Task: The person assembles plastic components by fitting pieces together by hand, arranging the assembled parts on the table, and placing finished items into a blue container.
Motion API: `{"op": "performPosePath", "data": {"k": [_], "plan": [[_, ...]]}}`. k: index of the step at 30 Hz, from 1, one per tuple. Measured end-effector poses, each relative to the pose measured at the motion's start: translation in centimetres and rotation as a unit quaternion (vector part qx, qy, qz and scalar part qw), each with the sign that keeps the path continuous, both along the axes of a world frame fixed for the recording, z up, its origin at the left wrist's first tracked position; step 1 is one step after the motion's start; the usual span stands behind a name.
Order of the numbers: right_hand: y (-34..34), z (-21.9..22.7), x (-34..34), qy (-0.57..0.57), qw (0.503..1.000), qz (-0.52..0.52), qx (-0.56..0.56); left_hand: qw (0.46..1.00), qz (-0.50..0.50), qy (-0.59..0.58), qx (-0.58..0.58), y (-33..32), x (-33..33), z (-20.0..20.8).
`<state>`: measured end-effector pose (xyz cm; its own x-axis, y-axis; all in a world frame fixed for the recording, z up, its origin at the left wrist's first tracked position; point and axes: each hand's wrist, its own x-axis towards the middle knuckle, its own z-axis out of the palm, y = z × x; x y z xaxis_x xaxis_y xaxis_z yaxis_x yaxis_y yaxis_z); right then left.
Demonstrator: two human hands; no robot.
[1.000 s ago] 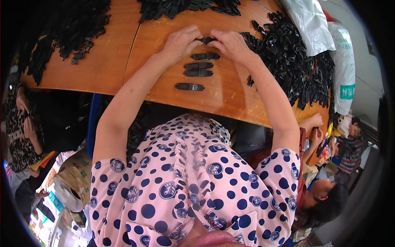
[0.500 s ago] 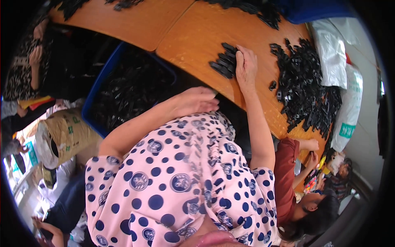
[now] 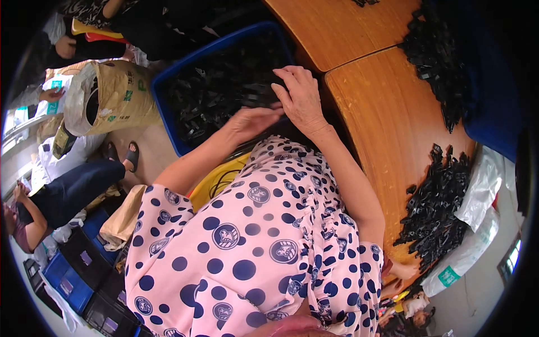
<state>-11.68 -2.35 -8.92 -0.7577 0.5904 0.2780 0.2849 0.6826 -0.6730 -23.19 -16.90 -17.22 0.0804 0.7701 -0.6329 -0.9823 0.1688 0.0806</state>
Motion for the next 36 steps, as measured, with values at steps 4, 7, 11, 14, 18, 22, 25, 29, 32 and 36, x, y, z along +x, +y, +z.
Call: {"op": "performPosePath", "data": {"k": [4,7,11,14,18,22,25,29,32,36], "plan": [[1.4,2.8,3.7,0.060,0.998,-0.016,0.013,0.974,0.016,0.182,-0.135,-6.8,-3.2,-2.8],[1.8,5.1,10.5,0.051,0.994,-0.081,0.061,0.895,-0.089,0.326,-0.290,-2.6,-2.0,1.9],[-0.1,5.9,20.3,-0.049,0.922,-0.342,0.172,0.647,-0.142,0.741,0.106,5.4,2.1,8.9],[-1.9,5.8,25.3,-0.099,0.860,-0.455,0.208,0.384,-0.061,0.861,0.328,16.0,4.5,14.6],[-4.3,5.2,28.7,-0.139,0.780,-0.567,0.227,0.348,0.010,0.881,0.320,33.1,7.9,10.5],[-5.5,4.9,29.6,-0.098,0.774,-0.590,0.207,0.274,0.003,0.889,0.367,44.0,4.0,6.2],[-6.4,4.5,30.7,-0.086,0.756,-0.620,0.190,0.240,0.025,0.895,0.375,44.7,4.0,6.0],[-6.5,4.6,31.3,-0.104,0.762,-0.616,0.169,0.250,-0.002,0.890,0.382,40.6,7.6,7.2],[-4.8,5.6,30.8,-0.128,0.787,-0.579,0.172,0.270,-0.017,0.886,0.377,37.4,9.6,6.9],[-2.1,6.6,29.8,-0.245,0.777,-0.553,0.176,0.239,-0.044,0.886,0.396,31.6,13.5,7.1]]}}
